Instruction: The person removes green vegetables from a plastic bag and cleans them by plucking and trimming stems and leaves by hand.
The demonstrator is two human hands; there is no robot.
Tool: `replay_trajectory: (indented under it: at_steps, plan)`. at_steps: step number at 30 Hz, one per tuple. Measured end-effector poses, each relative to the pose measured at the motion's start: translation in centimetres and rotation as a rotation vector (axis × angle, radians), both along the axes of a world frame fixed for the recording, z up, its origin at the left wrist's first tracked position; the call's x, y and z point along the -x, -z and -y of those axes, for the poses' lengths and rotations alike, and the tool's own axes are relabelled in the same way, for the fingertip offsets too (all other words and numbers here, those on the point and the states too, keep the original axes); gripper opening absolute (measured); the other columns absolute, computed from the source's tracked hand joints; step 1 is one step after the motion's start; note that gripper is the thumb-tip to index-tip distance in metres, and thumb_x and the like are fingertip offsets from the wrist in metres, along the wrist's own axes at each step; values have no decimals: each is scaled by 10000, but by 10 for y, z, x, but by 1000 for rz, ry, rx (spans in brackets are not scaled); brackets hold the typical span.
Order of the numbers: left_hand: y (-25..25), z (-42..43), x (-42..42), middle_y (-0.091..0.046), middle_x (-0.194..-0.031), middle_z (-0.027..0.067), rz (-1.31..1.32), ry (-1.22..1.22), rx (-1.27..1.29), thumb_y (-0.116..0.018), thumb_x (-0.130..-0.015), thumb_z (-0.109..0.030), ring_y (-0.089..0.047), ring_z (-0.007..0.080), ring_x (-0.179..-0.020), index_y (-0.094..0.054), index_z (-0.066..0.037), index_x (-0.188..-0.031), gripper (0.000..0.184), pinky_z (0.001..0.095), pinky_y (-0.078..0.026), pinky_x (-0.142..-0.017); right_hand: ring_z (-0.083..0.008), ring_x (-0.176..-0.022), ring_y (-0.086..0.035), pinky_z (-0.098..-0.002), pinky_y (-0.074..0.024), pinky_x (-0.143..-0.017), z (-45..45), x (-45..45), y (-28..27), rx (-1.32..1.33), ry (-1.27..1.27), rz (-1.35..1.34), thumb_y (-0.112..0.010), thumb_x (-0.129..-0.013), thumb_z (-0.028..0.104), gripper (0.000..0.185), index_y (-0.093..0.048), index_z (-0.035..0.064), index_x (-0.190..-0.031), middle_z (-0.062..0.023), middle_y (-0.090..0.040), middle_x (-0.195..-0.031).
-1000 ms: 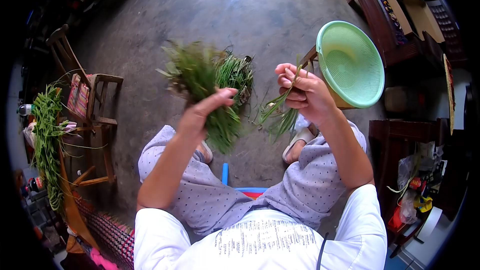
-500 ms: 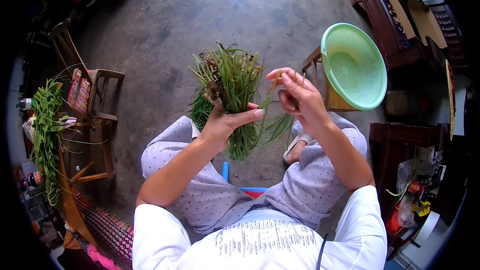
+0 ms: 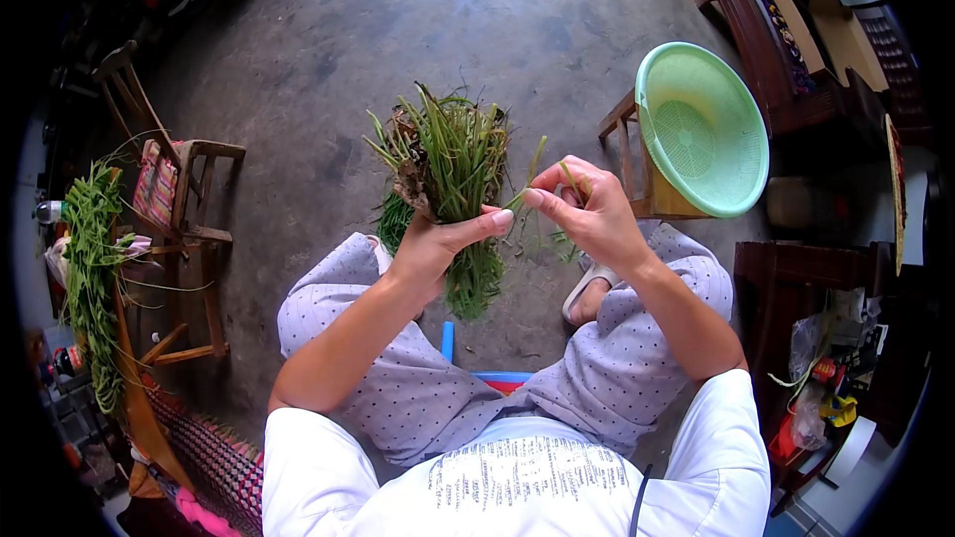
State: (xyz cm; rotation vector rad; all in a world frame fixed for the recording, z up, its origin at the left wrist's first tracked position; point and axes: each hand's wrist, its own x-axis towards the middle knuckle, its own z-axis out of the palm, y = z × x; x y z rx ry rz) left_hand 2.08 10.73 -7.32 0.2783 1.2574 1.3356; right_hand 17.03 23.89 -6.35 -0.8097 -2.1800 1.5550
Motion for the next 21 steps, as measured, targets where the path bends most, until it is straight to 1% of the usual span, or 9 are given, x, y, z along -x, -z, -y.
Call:
replay_trajectory:
  at_steps: [2, 4, 6, 8, 12, 14, 15, 19, 21]
  plan:
    - [0, 1, 1, -638, -826, 48, -2, 17, 17, -741, -734, -131, -599, 124, -793, -640, -9, -874, 211, 249, -467, -737, 3, -547, -324, -188, -267, -480, -4, -2, 1, 5, 11, -10, -667, -823, 156, 154, -617, 11, -819, 74, -410, -645]
    - [0, 3, 3, -638, -824, 49, -3, 35, 32, -738, -737, -138, -598, 123, -791, -640, -12, -874, 210, 246, -464, -732, -47, -528, -322, -238, -277, -474, -11, -3, 1, 24, 83, -90, -680, -788, 151, 140, -642, 16, -797, 17, -468, -665]
    - [0, 4, 6, -640, -825, 54, 38, 72, 67, -728, -747, -151, -596, 122, -780, -642, -16, -884, 211, 247, -458, -718, -30, -553, -352, -221, -287, -484, -16, -7, 0, 57, 121, -72, -674, -796, 145, 135, -639, 15, -788, 29, -498, -670]
    - [-2, 6, 7, -641, -833, 55, 62, 70, 70, -725, -750, -157, -595, 122, -778, -643, -18, -887, 211, 248, -456, -713, -15, -612, -421, -205, -337, -521, -23, -10, -5, 199, 287, -126, -660, -810, 132, 121, -642, 14, -786, 34, -534, -681]
    - [1, 12, 9, -642, -874, 56, 146, 48, 102, -722, -753, -166, -592, 124, -790, -642, -22, -901, 222, 252, -457, -708, -24, -674, -486, -209, -401, -570, -46, -21, -12, 233, 441, -255, -641, -827, 118, 103, -650, 17, -812, 39, -557, -691]
    - [2, 13, 11, -641, -888, 56, 171, 58, 114, -721, -755, -172, -591, 122, -802, -639, -24, -918, 235, 253, -457, -710, -79, -684, -540, -234, -447, -614, -50, -29, -13, 68, -56, 67, -635, -829, 118, 118, -661, 14, -877, 2, -577, -698]
    - [2, 13, 11, -641, -902, 55, 196, 68, 129, -720, -758, -178, -591, 121, -813, -635, -26, -935, 248, 253, -458, -712, -139, -667, -568, -247, -463, -628, -45, -30, -14, -192, -259, 252, -650, -817, 132, 170, -662, 16, -941, -47, -590, -710]
    - [-4, 10, 6, -625, -895, 77, 225, 40, 133, -688, -779, -130, -582, 135, -817, -547, -63, -991, 263, 266, -467, -701, -122, -665, -565, -253, -445, -599, -12, -16, -14, -117, -137, 182, -696, -786, 162, 235, -655, 24, -972, -43, -595, -723]
    - [-1, 9, 5, -625, -912, 70, 256, 93, 103, -679, -790, -135, -579, 130, -833, -554, -49, -1028, 283, 261, -466, -712, -45, -554, -431, -215, -360, -477, -5, -10, -5, 279, -94, -32, -681, -807, 135, 205, -629, 11, -962, 7, -540, -745]
